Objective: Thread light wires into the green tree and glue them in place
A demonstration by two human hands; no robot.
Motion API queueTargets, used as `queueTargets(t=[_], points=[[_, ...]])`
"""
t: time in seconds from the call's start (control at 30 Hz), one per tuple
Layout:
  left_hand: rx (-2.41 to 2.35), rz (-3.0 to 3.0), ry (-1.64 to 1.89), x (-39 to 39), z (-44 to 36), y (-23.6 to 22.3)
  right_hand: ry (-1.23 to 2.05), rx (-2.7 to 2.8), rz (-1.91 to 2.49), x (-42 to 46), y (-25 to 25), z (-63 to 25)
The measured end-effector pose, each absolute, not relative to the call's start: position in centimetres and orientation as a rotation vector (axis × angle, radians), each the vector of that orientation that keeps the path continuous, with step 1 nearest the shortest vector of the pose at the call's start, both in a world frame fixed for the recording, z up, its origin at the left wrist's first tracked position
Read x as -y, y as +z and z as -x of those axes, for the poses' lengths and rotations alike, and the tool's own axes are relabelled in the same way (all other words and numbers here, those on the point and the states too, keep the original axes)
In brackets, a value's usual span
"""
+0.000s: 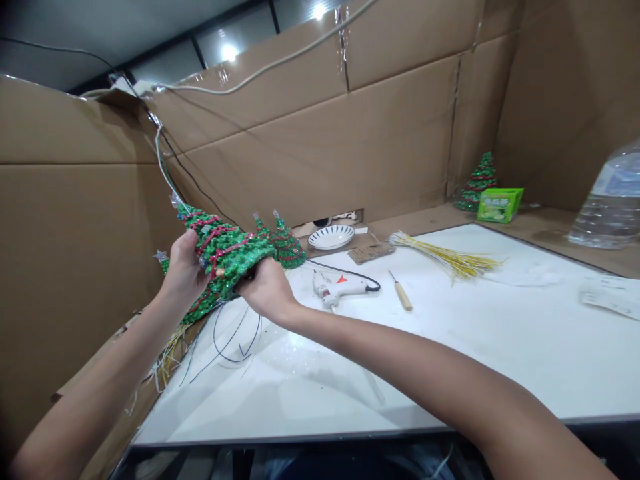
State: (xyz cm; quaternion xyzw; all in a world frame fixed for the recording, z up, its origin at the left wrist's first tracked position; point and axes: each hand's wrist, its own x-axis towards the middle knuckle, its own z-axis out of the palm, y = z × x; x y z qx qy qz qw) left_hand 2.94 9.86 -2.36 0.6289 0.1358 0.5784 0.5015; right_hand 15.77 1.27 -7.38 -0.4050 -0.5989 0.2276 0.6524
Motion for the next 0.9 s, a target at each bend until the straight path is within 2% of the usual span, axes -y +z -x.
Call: queueTargets(t=[0.47,0.9], points=[[-0.381,-1.508,1.403,-10.5,-2.3,-2.5,0.753,1.223,0.753,-0.3,-7.5,-15.7],[-0.571,-1.365,1.358,-11.5,-2.2,-1.7,0.685,1.405,1.117,2.9,-6.4,-17.8]])
